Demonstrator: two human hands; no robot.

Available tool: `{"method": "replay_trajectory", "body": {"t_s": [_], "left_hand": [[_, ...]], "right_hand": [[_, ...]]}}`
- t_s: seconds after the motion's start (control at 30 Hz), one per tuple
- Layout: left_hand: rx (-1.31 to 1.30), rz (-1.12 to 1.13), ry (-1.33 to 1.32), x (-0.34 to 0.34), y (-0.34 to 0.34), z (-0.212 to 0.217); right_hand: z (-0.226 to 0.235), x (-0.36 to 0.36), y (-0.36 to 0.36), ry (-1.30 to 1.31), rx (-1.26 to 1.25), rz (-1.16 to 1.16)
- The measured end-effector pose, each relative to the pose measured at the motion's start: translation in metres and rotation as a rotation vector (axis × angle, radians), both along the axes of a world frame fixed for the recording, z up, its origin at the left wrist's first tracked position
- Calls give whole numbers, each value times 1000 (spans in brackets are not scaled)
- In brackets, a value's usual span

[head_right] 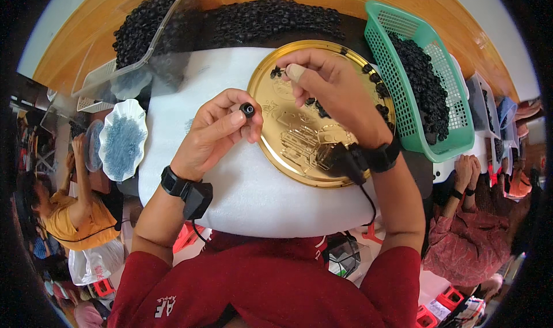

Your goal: Sorting small black plastic components and placing them into a gold tray.

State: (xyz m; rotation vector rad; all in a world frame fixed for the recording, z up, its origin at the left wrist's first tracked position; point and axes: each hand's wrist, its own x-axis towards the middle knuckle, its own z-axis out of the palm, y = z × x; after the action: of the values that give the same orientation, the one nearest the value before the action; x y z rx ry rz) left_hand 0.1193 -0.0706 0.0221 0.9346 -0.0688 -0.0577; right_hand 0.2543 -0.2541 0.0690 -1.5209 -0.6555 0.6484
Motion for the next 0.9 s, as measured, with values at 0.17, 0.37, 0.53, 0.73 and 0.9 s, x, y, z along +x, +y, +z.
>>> {"method": "replay_trajectory", "body": {"t_s": [0.17,0.37,0.53,0.73,0.9], "left_hand": [[9,2,-42,2,1,0],[-2,26,-67,1,4,0],[2,37,-92,2,5,-3],[-6,82,-117,4,5,-4],[-1,103,-96,6,5,-6]], "right_hand": [[-8,-20,5,214,195,68],[-12,-27,7,224,196,20],[-16,-27,6,153,175,31],[-21,-30,6,-13,220,74],[-22,-30,6,-72,234,61]]}}
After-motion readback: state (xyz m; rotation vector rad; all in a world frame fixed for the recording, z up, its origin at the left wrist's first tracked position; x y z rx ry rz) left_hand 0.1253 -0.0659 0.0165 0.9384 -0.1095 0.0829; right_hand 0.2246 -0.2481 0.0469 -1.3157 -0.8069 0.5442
